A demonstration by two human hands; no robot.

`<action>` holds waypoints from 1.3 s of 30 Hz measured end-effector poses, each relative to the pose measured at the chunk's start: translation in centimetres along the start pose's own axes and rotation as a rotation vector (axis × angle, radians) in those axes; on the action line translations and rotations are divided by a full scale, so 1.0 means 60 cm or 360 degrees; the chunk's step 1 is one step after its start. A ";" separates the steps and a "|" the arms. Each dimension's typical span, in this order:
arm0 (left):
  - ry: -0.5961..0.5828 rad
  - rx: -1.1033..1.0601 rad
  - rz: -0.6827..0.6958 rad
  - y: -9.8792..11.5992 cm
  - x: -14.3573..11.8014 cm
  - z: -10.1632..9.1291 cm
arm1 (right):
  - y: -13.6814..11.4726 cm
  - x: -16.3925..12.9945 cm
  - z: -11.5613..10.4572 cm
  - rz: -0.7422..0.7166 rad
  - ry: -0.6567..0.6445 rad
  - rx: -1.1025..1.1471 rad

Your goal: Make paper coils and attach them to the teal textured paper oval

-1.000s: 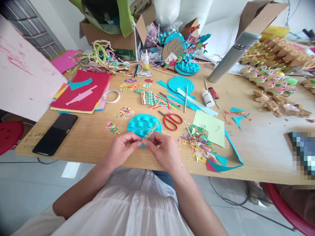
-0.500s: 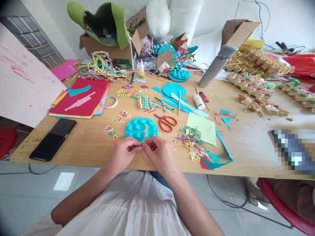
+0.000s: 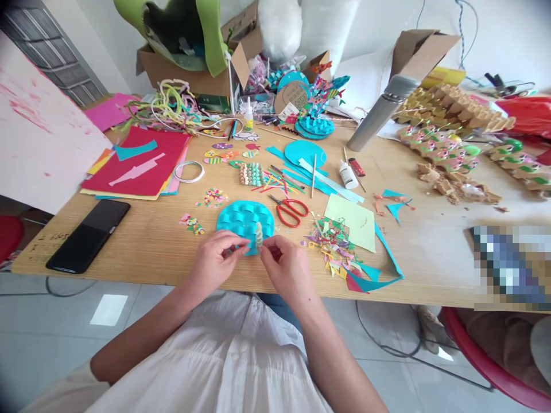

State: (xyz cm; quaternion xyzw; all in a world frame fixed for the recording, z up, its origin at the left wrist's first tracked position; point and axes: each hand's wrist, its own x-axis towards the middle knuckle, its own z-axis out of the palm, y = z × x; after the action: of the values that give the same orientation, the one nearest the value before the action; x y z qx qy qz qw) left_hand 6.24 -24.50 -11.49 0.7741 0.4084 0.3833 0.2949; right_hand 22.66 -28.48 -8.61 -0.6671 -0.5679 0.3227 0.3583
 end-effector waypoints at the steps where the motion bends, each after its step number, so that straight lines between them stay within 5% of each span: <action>1: 0.0056 0.0010 -0.0002 -0.002 0.001 -0.003 | 0.003 -0.001 0.001 0.0003 0.0063 0.0027; 9: 0.0293 0.0312 0.0210 -0.012 -0.028 -0.005 | 0.041 -0.022 0.032 0.0082 0.0343 0.0164; 14: 0.0072 0.0541 0.0424 -0.007 -0.058 0.015 | 0.046 -0.026 0.049 0.0226 0.0373 0.0231; 22: -0.0198 0.0755 0.0347 -0.013 -0.065 0.023 | 0.043 -0.027 0.055 0.0257 0.0411 0.0081; 39: -0.0262 0.0813 0.0323 -0.013 -0.067 0.024 | 0.036 -0.029 0.062 0.0189 0.0478 -0.0145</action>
State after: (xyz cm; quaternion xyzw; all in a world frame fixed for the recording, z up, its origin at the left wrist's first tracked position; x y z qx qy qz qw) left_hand 5.61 -27.79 -14.26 0.8888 0.3869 0.2313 0.0828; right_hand 20.45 -30.00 -12.36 -0.7557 -0.4815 0.2140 0.3888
